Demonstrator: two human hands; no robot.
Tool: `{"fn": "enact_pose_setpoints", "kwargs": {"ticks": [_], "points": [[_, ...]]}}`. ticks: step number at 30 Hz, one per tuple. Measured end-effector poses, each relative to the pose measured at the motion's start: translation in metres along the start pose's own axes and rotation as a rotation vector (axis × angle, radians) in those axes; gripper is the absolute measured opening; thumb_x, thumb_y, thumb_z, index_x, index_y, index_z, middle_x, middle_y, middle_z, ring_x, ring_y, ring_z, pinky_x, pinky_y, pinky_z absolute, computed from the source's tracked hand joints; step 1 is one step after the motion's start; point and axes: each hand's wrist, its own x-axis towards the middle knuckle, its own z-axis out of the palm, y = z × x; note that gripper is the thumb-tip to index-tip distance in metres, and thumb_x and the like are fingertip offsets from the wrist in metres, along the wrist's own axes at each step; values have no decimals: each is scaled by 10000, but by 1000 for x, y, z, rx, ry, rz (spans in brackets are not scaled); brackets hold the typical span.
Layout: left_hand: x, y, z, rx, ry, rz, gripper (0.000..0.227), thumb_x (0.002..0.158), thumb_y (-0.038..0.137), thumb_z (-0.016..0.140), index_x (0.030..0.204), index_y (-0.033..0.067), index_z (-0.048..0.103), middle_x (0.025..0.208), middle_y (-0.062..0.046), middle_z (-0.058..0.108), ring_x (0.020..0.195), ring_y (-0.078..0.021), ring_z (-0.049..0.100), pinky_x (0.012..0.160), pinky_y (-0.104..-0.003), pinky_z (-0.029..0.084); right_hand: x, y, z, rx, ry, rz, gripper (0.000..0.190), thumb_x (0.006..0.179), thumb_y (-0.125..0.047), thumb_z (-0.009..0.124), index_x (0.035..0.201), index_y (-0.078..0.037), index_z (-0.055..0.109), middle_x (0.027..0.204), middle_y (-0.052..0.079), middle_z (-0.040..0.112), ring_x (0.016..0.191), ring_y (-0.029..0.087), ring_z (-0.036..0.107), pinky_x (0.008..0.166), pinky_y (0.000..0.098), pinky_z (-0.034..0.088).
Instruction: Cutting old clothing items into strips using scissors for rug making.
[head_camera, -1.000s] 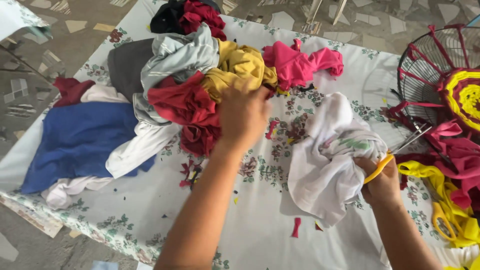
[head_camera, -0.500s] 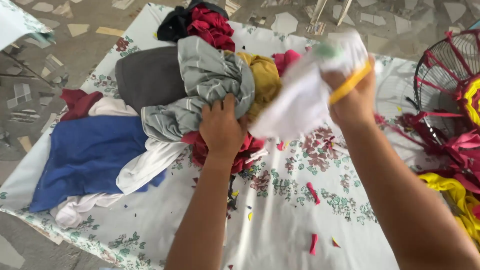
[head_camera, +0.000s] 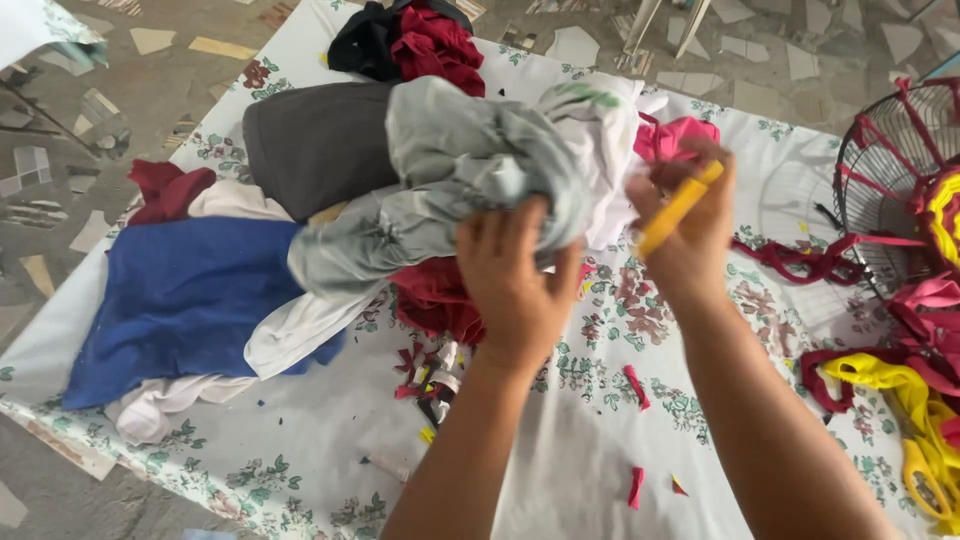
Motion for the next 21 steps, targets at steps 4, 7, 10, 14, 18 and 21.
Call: {"fn": "enact_pose_setpoints", "kwargs": {"ticks": [4,7,10,14,18,21], "points": [[-24,44,21,-58,-113,112,417,753,284,745,1141,160,657,845,-73,524,899,-414,613,828,-539,486,-34,-23,-37,448,-186,284,686,960,-444,668,1435,-37,386,1092,223,650,880,279,702,513,355,624],[-47,70,33,-96,-164,345,220,957,303,527,1066,163,657,869,-60,524,917,-358,637,733,-473,487,-35,-15,-70,403,-57,204,480,900,-39,701,1338,-2,506,982,100,619,874,230,692,712,352,627],[-83,67,23,-115,-529,399,553,947,172,689,1470,78,532,1389,-147,605,1264,-351,581,1030,-471,477,-45,-8,-122,483,63,264,408,881,56,584,1263,-82,553,1112,71,637,919,127,629,827,198,535],[-124,7,43,10,-821,680,422,906,161,694,1322,140,627,1524,-57,543,1343,-176,587,1007,-393,400,-69,-5,-188,333,223,219,379,877,-40,512,1241,-133,561,1104,1,622,903,69,597,838,167,500],[-134,-48,80,142,-928,532,961,798,-95,664,1531,421,319,1659,23,357,1554,-216,328,1264,-707,137,-94,27,-252,366,250,191,426,809,-102,537,1233,-118,576,1177,15,666,1030,105,660,1000,188,555],[-131,-77,93,247,-761,681,893,924,42,682,1601,418,236,1711,-43,81,1572,-300,-31,1212,-817,154,-101,32,-274,324,193,319,485,797,-83,494,1279,-72,539,1210,86,628,1056,181,617,1004,252,508]]}}
